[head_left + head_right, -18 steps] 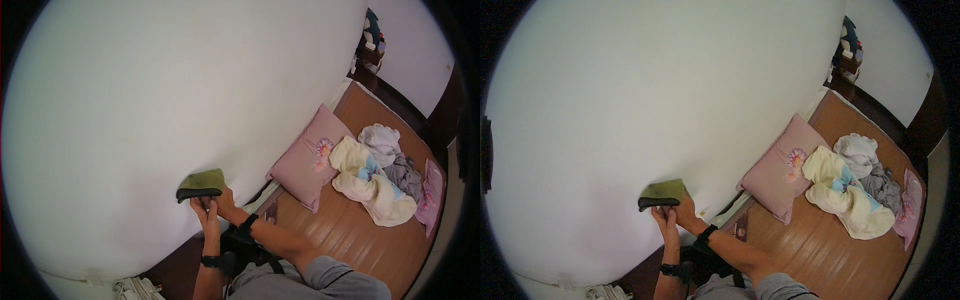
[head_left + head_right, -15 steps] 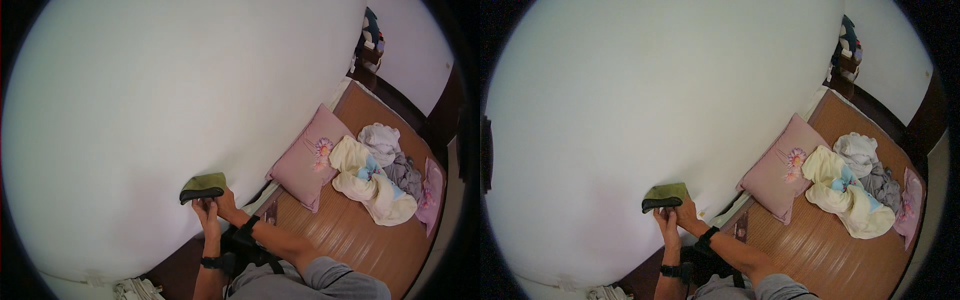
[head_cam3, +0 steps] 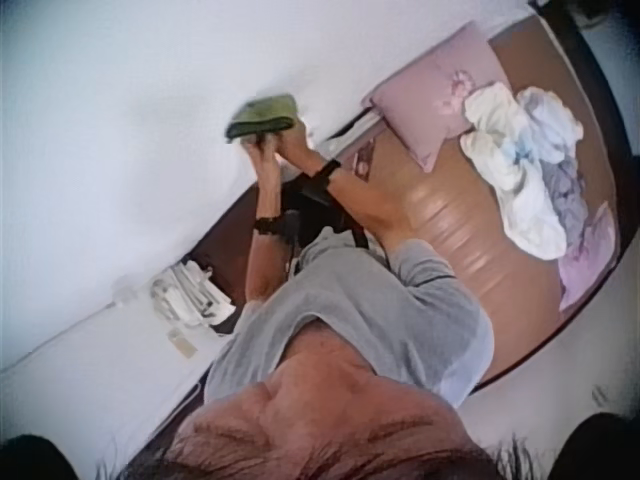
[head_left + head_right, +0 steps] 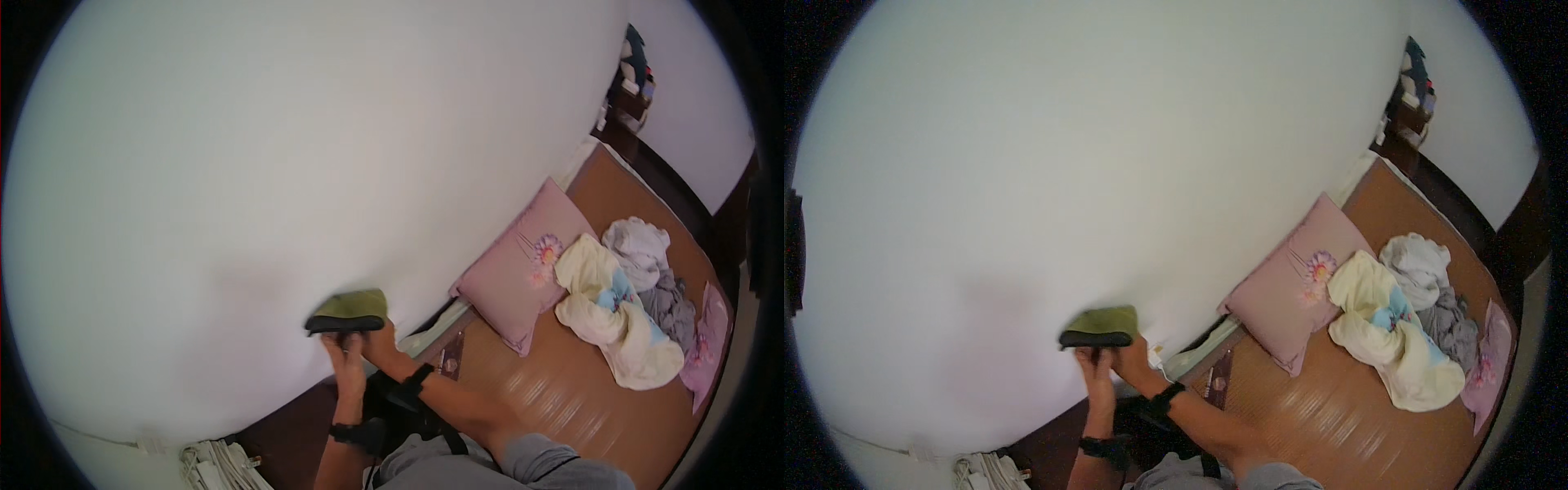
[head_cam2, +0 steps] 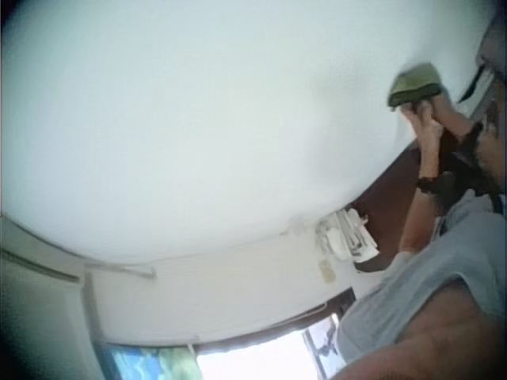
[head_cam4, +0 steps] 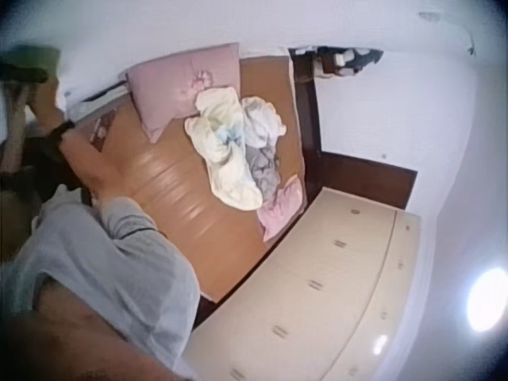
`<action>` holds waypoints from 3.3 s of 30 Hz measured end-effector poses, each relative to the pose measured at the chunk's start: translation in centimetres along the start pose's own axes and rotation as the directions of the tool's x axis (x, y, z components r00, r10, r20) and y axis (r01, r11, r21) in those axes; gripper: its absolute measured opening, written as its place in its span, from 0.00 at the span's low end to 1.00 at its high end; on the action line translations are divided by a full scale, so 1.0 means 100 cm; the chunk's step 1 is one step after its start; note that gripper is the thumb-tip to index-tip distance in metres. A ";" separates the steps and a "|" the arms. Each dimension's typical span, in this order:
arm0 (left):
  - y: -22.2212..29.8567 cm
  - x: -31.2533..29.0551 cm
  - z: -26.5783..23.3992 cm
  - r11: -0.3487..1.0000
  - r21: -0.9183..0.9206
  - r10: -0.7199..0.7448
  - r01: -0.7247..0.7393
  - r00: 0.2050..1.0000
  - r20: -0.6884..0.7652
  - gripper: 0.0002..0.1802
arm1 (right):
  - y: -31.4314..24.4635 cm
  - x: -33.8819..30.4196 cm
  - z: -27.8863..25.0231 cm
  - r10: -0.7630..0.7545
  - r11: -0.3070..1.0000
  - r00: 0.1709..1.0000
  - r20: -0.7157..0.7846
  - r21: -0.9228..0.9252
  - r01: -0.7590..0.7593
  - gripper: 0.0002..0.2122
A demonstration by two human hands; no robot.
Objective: Cleaning a bedroom wall using a green microfiber cloth.
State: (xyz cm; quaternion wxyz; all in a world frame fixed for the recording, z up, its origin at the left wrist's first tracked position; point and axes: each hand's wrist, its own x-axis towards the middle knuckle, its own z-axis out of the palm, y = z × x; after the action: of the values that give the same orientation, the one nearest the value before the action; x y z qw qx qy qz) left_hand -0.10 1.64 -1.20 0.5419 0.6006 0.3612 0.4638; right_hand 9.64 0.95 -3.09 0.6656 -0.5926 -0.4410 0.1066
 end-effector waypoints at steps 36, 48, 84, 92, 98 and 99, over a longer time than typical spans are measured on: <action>-0.047 -0.034 -0.138 0.955 -0.292 -0.209 0.050 0.813 -0.544 0.23 | -0.004 -0.096 0.131 -0.087 0.985 0.971 0.221 0.163 0.051 0.16; -0.090 -0.027 -0.034 0.923 -0.228 -0.353 0.310 0.918 -0.179 0.26 | 0.031 -0.069 0.037 0.411 0.906 0.909 0.073 0.080 -0.416 0.10; -0.195 -0.052 -0.086 0.372 -0.882 -0.644 0.290 0.765 -0.020 0.18 | 0.053 -0.099 0.054 0.445 0.888 0.800 0.402 -0.078 -0.454 0.19; -0.115 -0.057 -0.167 0.622 -0.767 -0.589 0.157 0.740 -0.325 0.20 | 0.046 -0.140 0.128 0.120 0.992 0.837 0.534 -0.031 -0.123 0.17; -0.043 -0.052 -0.189 0.776 -0.630 -0.336 -0.026 0.828 -0.449 0.21 | -0.055 -0.089 0.139 -0.033 0.973 0.835 0.549 0.208 -0.098 0.16; -0.032 -0.049 -0.184 0.784 -0.613 -0.268 -0.099 0.837 -0.478 0.21 | -0.068 -0.079 0.135 -0.226 0.972 0.851 0.474 0.162 0.168 0.17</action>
State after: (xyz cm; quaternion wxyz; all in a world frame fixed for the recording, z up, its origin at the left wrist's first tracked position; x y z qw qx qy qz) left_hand -18.86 3.29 -5.46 0.6038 0.2175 0.3558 0.6794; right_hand -7.23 3.25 -1.94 0.5725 -0.4585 -0.6466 0.2096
